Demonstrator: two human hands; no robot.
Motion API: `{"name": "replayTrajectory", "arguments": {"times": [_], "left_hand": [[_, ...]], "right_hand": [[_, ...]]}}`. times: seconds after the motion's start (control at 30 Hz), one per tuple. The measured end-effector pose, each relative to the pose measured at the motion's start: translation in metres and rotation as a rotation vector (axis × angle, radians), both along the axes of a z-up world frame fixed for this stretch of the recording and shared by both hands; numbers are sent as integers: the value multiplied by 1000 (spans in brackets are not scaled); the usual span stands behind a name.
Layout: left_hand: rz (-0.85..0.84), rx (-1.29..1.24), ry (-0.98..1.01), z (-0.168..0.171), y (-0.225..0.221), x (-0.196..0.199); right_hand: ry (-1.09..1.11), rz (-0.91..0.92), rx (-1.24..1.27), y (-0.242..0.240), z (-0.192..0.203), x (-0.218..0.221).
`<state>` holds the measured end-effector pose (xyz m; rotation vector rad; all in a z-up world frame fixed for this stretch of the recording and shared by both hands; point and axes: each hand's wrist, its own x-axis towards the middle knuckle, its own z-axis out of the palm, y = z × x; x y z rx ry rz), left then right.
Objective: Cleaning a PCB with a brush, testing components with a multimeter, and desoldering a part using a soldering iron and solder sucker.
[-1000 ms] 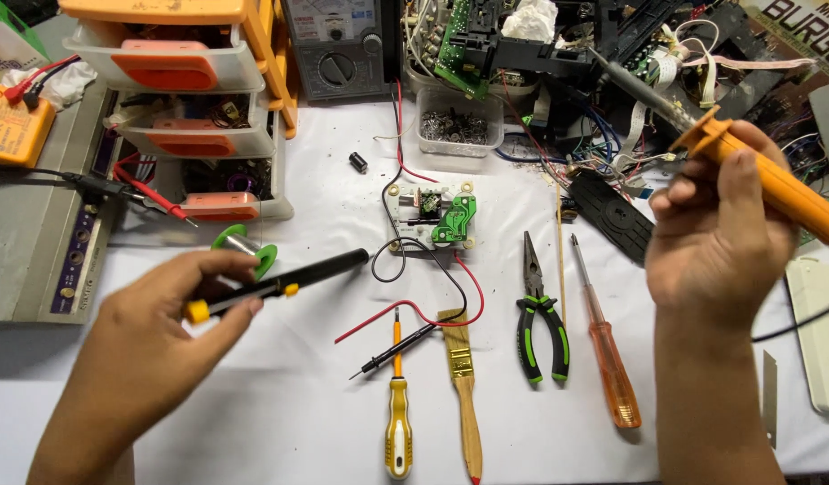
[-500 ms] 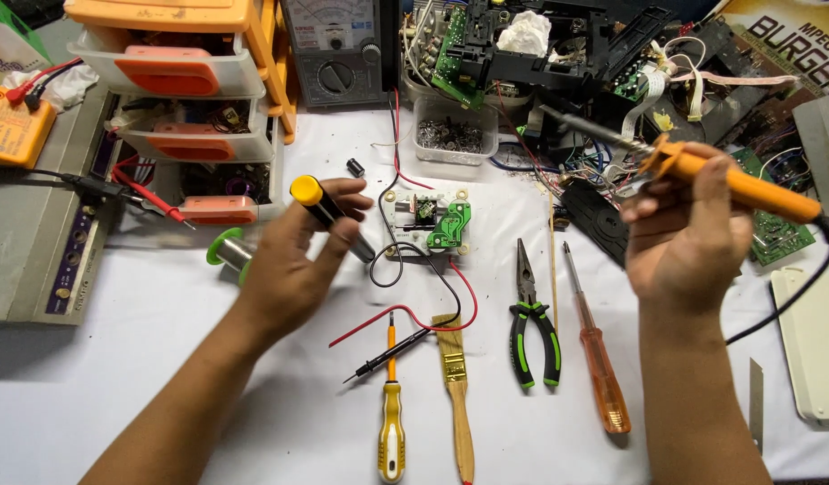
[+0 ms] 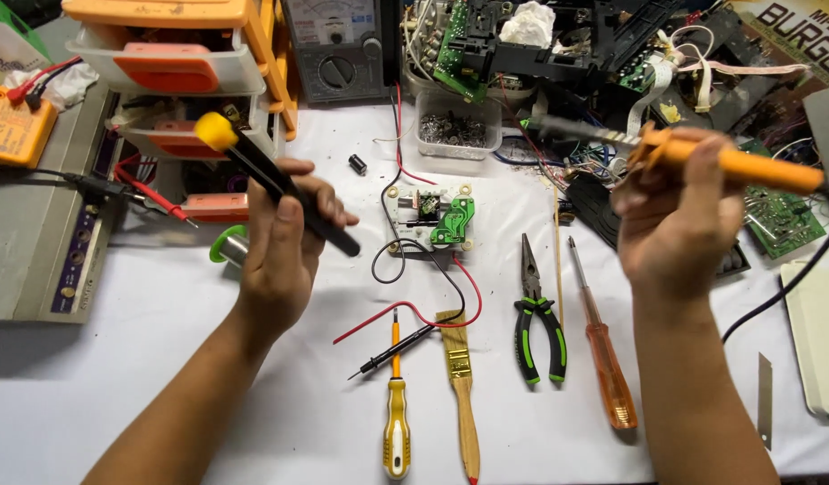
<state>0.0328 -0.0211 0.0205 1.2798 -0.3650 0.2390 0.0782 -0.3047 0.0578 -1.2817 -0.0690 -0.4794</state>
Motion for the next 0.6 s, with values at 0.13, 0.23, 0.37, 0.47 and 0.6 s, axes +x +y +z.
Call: {"name": "replayTrajectory", "arguments": {"times": [0.13,0.23,0.37,0.47,0.6], "left_hand": [[95,49,-217,13,-10,15],[147,201,-311,22,-22,30],[108,69,-254,10,-42,51],[67,17,-212,-1,-52,64],[27,-134,-112,-16,-59,72]], "right_hand": [[73,98,-33,-3,-22,-4],[137,86,15,-4,-37,-7],[179,29,52,-2,-47,-9],[190,1,44,-4,-54,-6],[130,92,-44,-11,-64,-4]]}}
